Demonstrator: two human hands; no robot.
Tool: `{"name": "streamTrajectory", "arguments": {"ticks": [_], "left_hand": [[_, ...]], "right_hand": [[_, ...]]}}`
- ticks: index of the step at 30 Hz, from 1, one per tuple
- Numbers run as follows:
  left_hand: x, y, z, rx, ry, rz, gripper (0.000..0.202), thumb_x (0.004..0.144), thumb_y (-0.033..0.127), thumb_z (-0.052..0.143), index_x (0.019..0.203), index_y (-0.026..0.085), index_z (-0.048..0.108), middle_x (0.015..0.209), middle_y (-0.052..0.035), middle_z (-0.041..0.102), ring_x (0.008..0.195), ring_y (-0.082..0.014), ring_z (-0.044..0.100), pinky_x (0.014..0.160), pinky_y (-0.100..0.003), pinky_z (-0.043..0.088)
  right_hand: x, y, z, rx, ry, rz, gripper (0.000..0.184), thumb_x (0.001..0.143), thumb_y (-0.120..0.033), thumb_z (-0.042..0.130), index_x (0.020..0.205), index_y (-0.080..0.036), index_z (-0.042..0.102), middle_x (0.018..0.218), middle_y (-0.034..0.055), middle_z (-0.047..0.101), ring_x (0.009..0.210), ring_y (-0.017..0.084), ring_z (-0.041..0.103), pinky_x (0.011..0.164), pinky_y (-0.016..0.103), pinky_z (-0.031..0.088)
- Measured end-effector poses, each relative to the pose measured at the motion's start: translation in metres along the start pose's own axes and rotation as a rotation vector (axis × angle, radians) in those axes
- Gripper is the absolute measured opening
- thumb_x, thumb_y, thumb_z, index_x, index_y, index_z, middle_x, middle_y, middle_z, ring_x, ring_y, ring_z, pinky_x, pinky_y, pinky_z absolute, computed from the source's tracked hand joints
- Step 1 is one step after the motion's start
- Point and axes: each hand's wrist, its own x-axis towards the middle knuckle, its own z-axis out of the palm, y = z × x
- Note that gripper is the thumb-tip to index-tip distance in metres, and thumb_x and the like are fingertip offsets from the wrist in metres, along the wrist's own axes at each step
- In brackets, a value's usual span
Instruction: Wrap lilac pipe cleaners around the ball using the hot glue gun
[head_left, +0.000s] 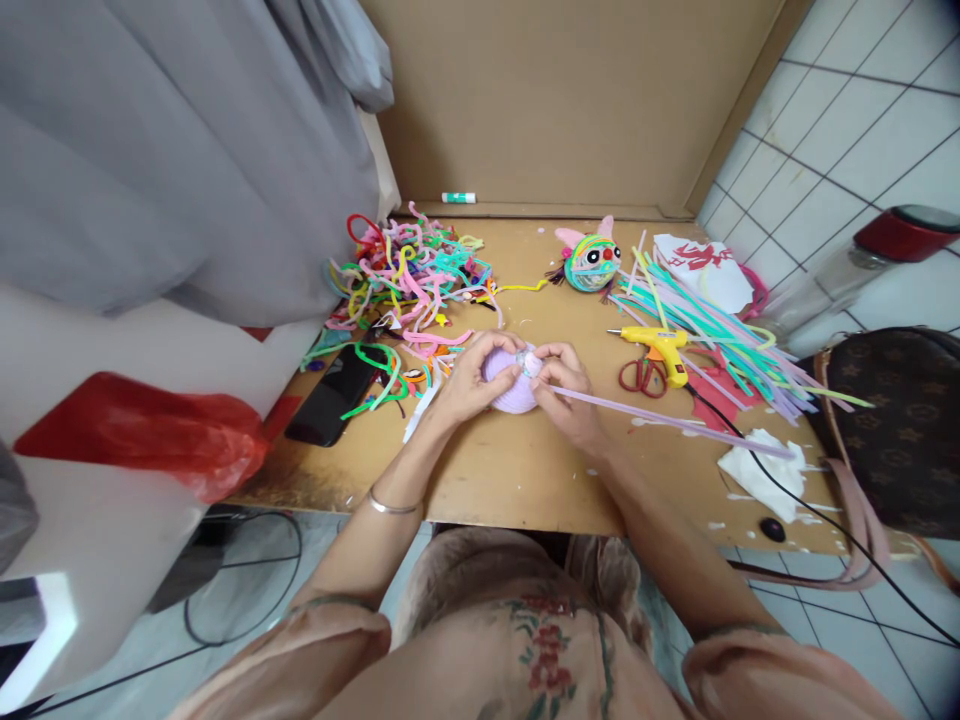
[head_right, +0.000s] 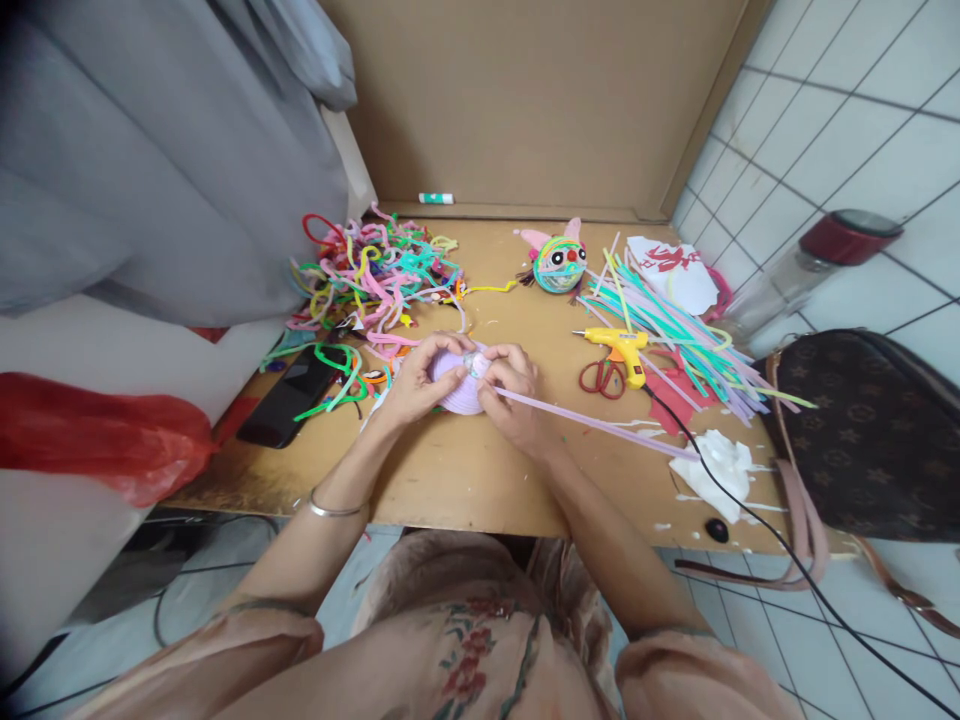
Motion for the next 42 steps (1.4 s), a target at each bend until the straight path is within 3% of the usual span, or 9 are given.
{"name": "streamTrajectory", "arguments": {"ticks": [27,35,42], "left_hand": [[0.0013,0.0004,-0.003,0.033,-0.021,0.075,0.017,0.088,0.034,0.063,0.095,0.019,0.059,0.11,-0.0102,0.07,0.106,-0.0218,0.064,0.098,-0.04,0.048],[0.0022,0.0022,-0.0028,0.039,-0.019,0.04,0.027,0.088,0.047,0.062,0.091,0.02,0.058,0.109,-0.0107,0.07,0.107,-0.0228,0.064,0.1,-0.042,0.048],[0.0006,0.0019,-0.0035,0.019,-0.011,0.046,0.024,0.088,0.042,0.063,0.092,0.019,0.057,0.108,-0.0102,0.069,0.106,-0.0216,0.065,0.097,-0.041,0.05]], "right_hand": [[0.0001,0.001,-0.0009,-0.016,-0.001,-0.038,0.014,0.084,-0.022,0.054,0.071,-0.023,0.047,0.108,0.0054,0.054,0.105,0.022,0.056,0.09,0.04,0.044],[0.0007,-0.0002,-0.0004,0.005,0.004,-0.036,0.015,0.083,-0.022,0.054,0.07,-0.022,0.047,0.106,0.0055,0.053,0.102,0.021,0.056,0.09,0.039,0.044],[0.0013,-0.0022,0.0013,0.029,0.026,-0.052,0.014,0.08,-0.022,0.057,0.07,-0.022,0.048,0.103,0.0049,0.053,0.097,0.02,0.056,0.087,0.038,0.045]]}}
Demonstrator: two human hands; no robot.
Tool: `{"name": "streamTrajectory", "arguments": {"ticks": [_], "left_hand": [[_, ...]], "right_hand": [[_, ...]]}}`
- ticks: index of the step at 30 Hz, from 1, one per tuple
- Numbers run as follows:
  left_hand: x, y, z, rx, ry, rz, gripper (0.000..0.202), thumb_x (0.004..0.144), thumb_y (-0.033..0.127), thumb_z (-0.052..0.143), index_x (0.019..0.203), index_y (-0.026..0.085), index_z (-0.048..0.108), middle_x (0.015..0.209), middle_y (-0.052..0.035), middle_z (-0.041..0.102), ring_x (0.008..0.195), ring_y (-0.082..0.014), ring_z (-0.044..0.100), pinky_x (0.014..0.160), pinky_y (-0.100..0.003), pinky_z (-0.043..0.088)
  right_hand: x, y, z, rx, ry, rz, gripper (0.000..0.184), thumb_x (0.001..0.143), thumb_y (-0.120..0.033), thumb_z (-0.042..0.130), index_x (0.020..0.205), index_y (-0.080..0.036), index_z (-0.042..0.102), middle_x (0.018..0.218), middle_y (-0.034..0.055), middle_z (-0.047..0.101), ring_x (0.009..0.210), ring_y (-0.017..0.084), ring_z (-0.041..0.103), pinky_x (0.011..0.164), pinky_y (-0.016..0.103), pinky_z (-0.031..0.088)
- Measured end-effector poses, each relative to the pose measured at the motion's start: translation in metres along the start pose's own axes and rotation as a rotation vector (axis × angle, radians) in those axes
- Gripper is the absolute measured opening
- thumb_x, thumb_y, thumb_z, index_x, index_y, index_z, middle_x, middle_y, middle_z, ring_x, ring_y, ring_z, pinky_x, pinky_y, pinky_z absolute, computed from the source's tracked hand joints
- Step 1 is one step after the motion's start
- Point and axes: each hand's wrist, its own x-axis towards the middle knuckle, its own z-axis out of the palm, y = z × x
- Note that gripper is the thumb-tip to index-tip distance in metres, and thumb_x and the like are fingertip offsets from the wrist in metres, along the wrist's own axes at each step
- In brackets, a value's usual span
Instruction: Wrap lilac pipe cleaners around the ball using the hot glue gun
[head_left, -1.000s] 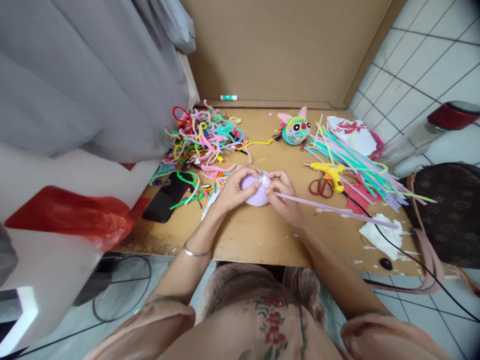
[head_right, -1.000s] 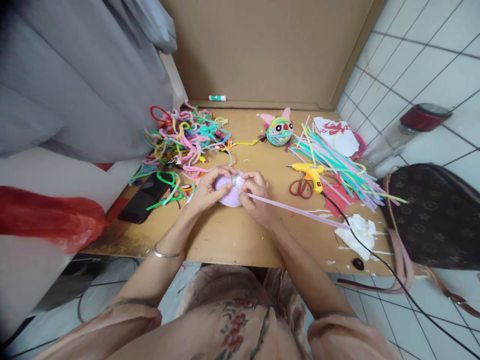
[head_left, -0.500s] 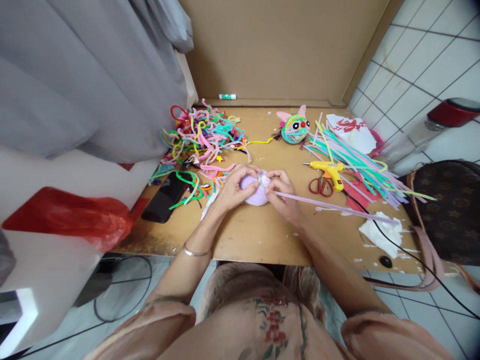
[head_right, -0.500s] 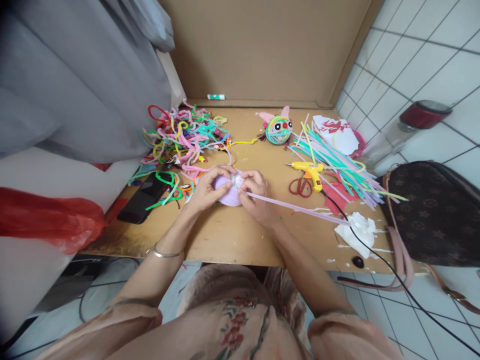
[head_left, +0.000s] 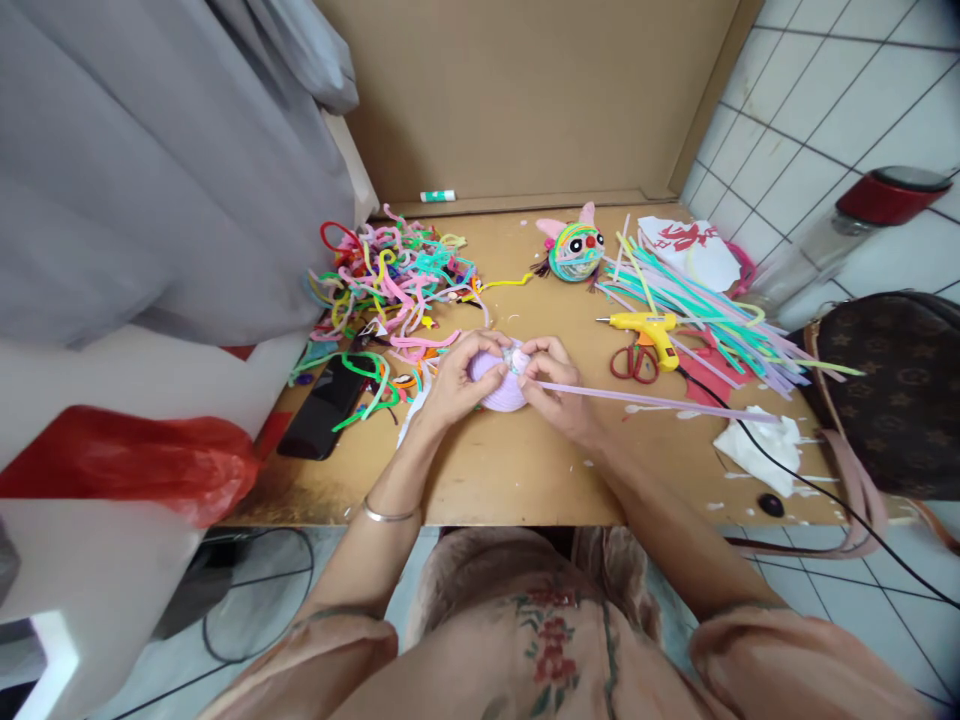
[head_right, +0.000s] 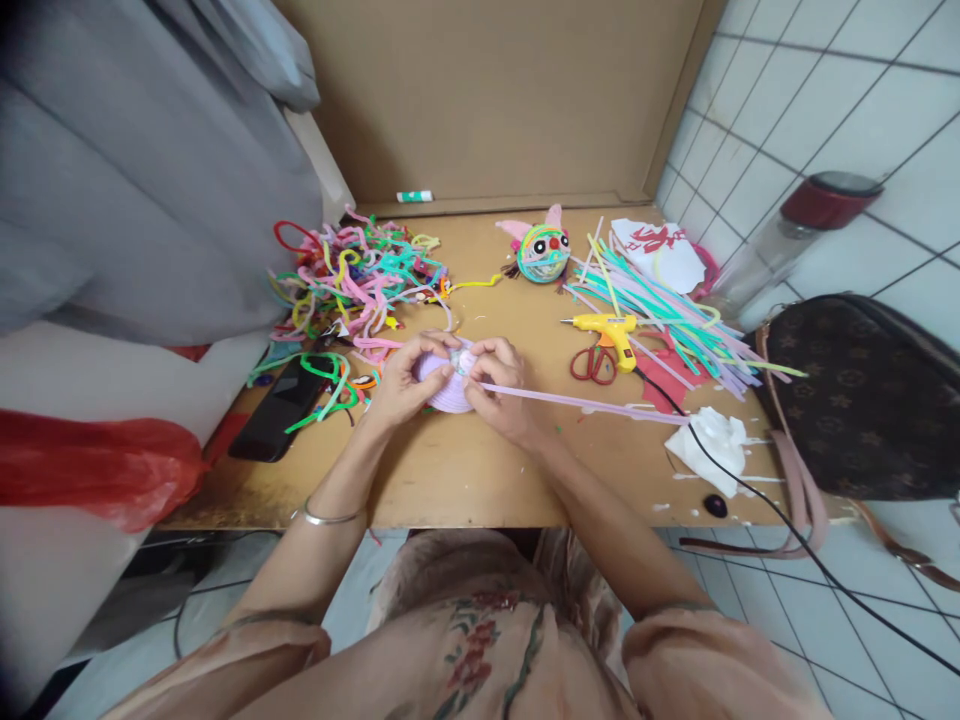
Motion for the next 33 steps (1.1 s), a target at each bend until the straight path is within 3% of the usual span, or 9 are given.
{"name": "streamTrajectory", "arguments": {"ticks": [6,33], "left_hand": [[-0.0003,-0.0023,-0.0004,-0.002,-0.004,0.027,0.019,0.089,0.036,0.064,0.093,0.019,0.057,0.108,-0.0097,0.069,0.106,-0.021,0.065,0.098,-0.04,0.05],[-0.0001,-0.0014,-0.0005,-0.017,-0.003,0.052,0.02,0.089,0.037,0.065,0.094,0.019,0.058,0.108,-0.0095,0.068,0.106,-0.0205,0.066,0.096,-0.041,0.051]], "right_hand": [[-0.0002,-0.0009,-0.0007,0.007,-0.005,-0.008,0.014,0.081,-0.022,0.057,0.07,-0.023,0.048,0.102,0.0051,0.053,0.1,0.021,0.056,0.088,0.037,0.046],[-0.0006,0.0007,0.0004,0.05,0.001,-0.005,0.012,0.079,-0.021,0.059,0.072,-0.022,0.049,0.103,0.0051,0.052,0.1,0.021,0.056,0.089,0.039,0.045]]}}
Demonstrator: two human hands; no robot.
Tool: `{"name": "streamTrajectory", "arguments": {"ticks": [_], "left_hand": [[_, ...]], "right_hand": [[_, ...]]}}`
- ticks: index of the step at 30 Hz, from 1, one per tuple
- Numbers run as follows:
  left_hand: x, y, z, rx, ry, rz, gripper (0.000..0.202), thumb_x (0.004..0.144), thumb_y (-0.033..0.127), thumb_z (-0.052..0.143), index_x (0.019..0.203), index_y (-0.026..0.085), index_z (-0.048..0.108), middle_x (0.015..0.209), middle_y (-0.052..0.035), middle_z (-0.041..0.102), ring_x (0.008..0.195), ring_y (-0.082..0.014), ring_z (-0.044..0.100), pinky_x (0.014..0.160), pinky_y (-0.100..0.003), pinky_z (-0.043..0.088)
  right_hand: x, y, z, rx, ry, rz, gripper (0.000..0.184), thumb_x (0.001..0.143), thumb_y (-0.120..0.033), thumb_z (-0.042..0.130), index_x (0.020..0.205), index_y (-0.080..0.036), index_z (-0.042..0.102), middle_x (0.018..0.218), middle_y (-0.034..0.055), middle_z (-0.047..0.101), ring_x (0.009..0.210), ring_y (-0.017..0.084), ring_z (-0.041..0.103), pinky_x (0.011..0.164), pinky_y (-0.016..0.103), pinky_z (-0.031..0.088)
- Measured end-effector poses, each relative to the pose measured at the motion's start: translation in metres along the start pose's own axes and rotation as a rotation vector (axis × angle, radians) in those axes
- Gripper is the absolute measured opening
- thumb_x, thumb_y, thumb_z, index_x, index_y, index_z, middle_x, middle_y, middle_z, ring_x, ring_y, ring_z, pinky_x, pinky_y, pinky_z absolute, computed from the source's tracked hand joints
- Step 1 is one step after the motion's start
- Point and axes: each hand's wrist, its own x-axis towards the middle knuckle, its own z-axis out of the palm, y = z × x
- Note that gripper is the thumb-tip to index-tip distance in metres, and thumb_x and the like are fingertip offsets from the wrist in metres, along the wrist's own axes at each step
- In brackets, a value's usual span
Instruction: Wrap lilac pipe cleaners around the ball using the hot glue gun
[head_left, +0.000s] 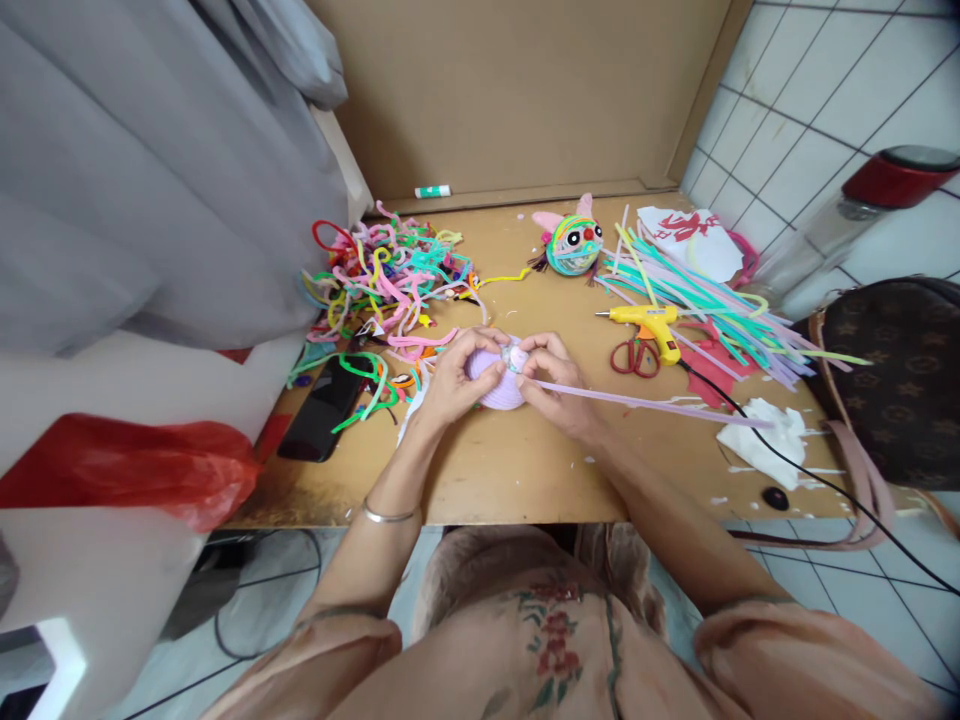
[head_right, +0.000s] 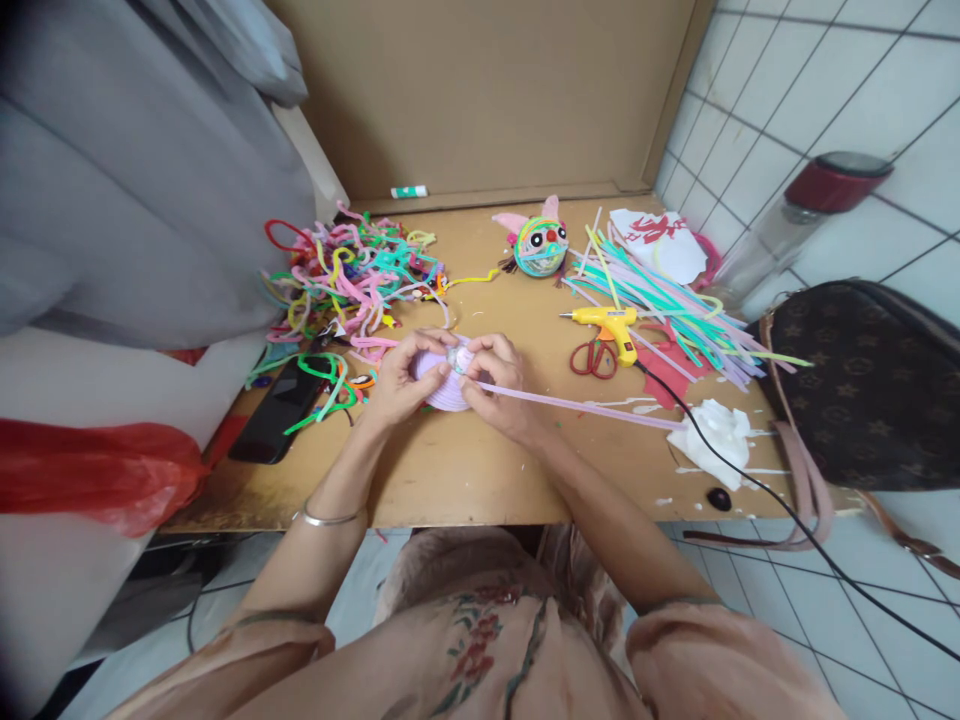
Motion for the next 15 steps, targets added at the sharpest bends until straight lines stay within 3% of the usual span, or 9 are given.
{"name": "streamTrajectory", "arguments": {"ticks": [15], "left_hand": [[-0.0008,-0.0015,-0.0017,-0.026,-0.009,-0.049,0.024,0.094,0.043,0.057,0.093,0.02,0.059,0.11,-0.0102,0.07,0.109,-0.0218,0.065,0.097,-0.042,0.05]], "right_hand": [[0.0005,-0.0022,0.0005,-0.002,-0.012,0.047,0.012,0.076,-0.019,0.059,0.071,-0.022,0.049,0.104,0.0049,0.053,0.101,0.021,0.055,0.093,0.039,0.045]]}}
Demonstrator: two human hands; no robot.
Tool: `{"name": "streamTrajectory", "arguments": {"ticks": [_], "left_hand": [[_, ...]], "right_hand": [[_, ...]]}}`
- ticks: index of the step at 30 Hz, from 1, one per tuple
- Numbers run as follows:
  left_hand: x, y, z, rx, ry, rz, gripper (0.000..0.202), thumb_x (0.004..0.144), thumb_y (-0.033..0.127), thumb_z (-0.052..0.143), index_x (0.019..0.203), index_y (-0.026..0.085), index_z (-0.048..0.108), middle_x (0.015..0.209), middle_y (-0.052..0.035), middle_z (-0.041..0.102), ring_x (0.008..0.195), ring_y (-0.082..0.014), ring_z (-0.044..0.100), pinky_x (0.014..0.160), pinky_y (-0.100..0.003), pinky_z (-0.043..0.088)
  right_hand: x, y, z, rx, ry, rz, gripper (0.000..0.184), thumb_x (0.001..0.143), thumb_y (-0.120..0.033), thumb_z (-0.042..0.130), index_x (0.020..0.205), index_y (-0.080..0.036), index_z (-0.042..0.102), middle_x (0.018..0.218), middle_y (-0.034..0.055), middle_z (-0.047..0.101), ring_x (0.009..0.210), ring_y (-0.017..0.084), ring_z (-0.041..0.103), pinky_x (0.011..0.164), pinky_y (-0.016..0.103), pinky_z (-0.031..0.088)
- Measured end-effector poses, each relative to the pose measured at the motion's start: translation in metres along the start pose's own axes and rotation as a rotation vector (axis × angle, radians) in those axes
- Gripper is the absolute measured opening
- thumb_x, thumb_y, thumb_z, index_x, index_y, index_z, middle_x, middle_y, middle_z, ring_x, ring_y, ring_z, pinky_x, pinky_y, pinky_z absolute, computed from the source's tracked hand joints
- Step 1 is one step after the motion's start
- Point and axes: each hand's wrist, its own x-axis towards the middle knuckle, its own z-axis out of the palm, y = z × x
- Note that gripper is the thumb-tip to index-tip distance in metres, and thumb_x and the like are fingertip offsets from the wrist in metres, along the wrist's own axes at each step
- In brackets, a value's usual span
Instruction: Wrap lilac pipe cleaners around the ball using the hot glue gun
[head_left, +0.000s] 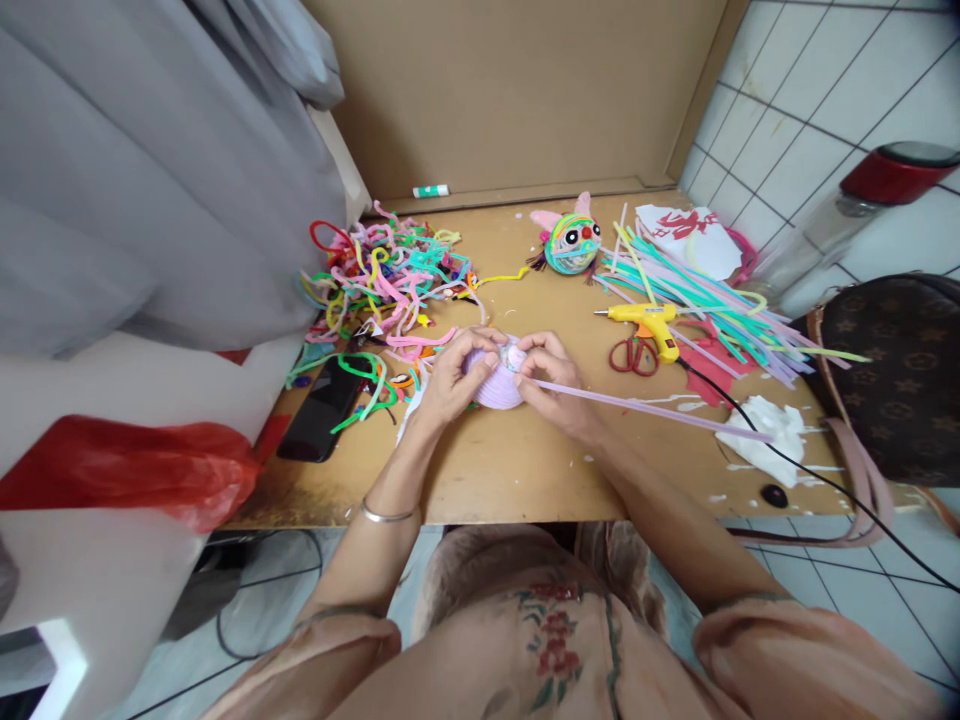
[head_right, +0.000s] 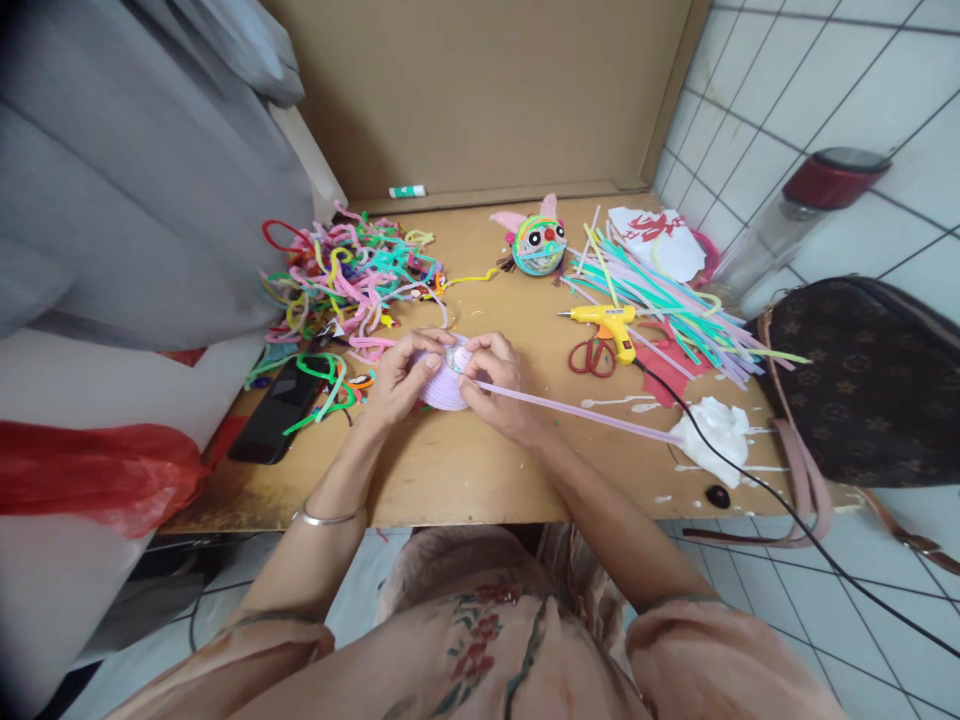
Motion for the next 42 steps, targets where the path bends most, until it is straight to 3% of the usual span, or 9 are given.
{"name": "streamTrajectory", "arguments": {"ticks": [8,20,29,42], "left_hand": [[-0.0005,0.0026,-0.0002,-0.009,-0.003,-0.041,0.028,0.095,0.047,0.053,0.092,0.02,0.059,0.111,-0.0105,0.07,0.109,-0.0229,0.065,0.098,-0.043,0.049],[-0.0012,-0.0014,-0.0024,0.001,-0.028,-0.007,0.019,0.094,0.038,0.056,0.096,0.02,0.059,0.116,-0.0109,0.069,0.109,-0.0222,0.065,0.1,-0.044,0.048],[-0.0012,-0.0007,0.001,0.014,-0.002,0.025,0.023,0.088,0.04,0.066,0.095,0.02,0.057,0.112,-0.0103,0.069,0.109,-0.0224,0.065,0.098,-0.043,0.05],[-0.0023,-0.0014,0.0033,0.007,0.012,-0.031,0.03,0.086,0.042,0.066,0.1,0.021,0.05,0.112,-0.0108,0.066,0.108,-0.0214,0.064,0.1,-0.041,0.049]], "right_hand": [[-0.0003,0.0003,0.0001,0.008,0.006,-0.003,0.011,0.076,-0.019,0.058,0.07,-0.022,0.049,0.105,0.0053,0.052,0.102,0.021,0.055,0.093,0.041,0.045],[0.0004,-0.0007,0.0006,-0.001,0.015,-0.013,0.012,0.075,-0.019,0.058,0.069,-0.022,0.048,0.103,0.0053,0.052,0.1,0.021,0.055,0.092,0.04,0.045],[0.0001,0.0001,0.0007,0.002,0.021,-0.019,0.012,0.075,-0.02,0.058,0.07,-0.022,0.048,0.102,0.0053,0.052,0.098,0.021,0.055,0.091,0.04,0.046],[0.0003,0.0012,0.0007,-0.007,0.018,-0.02,0.013,0.075,-0.02,0.059,0.07,-0.023,0.048,0.102,0.0054,0.052,0.099,0.021,0.055,0.09,0.038,0.047]]}}
